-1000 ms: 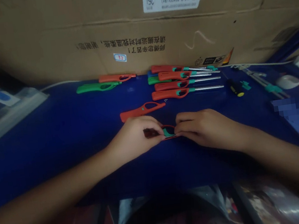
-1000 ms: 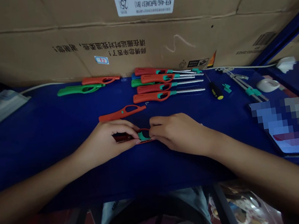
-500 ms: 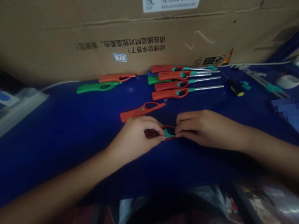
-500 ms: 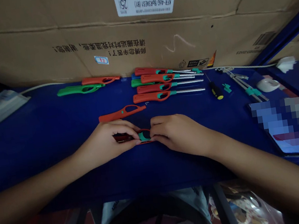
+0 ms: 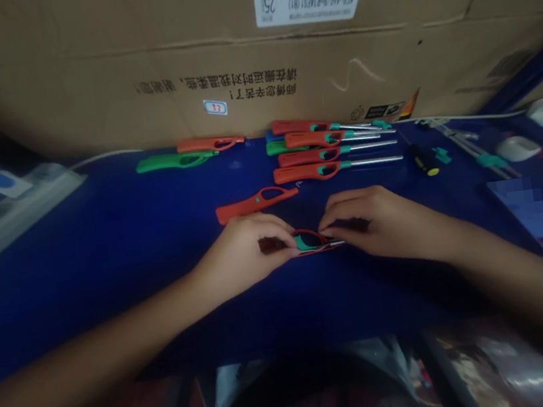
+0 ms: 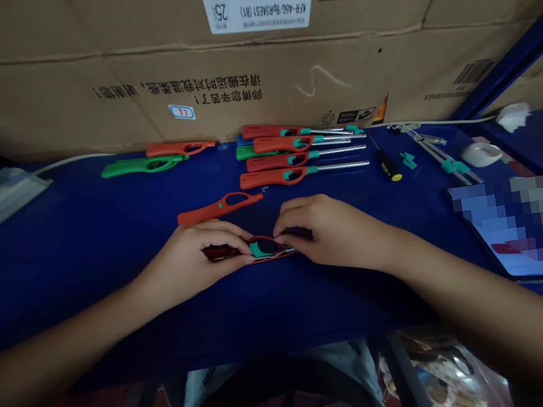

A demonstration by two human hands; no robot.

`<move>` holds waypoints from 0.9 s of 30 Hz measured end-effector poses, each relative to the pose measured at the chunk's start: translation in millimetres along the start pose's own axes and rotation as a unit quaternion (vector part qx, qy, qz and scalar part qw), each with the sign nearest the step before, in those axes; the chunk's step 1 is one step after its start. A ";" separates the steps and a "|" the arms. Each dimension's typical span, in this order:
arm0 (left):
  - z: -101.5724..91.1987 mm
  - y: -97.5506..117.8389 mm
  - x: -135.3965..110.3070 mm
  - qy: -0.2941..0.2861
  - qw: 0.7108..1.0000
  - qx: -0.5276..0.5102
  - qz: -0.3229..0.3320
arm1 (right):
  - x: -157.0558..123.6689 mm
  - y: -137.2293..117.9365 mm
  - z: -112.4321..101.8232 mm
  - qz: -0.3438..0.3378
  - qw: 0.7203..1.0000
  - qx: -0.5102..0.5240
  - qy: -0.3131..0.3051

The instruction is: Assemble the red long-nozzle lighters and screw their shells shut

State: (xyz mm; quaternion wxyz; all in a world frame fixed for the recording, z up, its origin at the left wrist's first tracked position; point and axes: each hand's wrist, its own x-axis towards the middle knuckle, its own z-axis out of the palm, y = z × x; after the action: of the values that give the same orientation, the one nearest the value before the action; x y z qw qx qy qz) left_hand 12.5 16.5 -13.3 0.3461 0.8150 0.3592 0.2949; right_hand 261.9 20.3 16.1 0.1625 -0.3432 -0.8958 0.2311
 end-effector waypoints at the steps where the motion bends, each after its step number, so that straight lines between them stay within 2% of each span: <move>1: -0.3 0.0 -0.5 0.002 1.000 0.004 0.002 | 0.0 0.2 -0.6 0.006 1.000 -0.003 -0.013; 6: -1.0 -0.7 -3.2 0.001 1.000 0.021 0.009 | -0.1 0.4 2.1 0.015 0.998 0.004 -0.058; 15: 2.3 0.6 -1.2 0.018 0.999 0.040 0.014 | 1.1 -0.5 4.7 0.046 0.997 0.032 -0.047; 27: -3.7 5.7 -2.5 -0.010 1.000 0.015 -0.021 | 2.8 1.0 7.2 0.047 0.997 0.040 -0.039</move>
State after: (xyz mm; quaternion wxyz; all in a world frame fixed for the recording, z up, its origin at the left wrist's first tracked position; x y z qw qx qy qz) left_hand 10.5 12.9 -7.2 0.3435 0.8151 0.3776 0.2739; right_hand 257.2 20.7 9.9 0.1298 -0.3688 -0.8744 0.2873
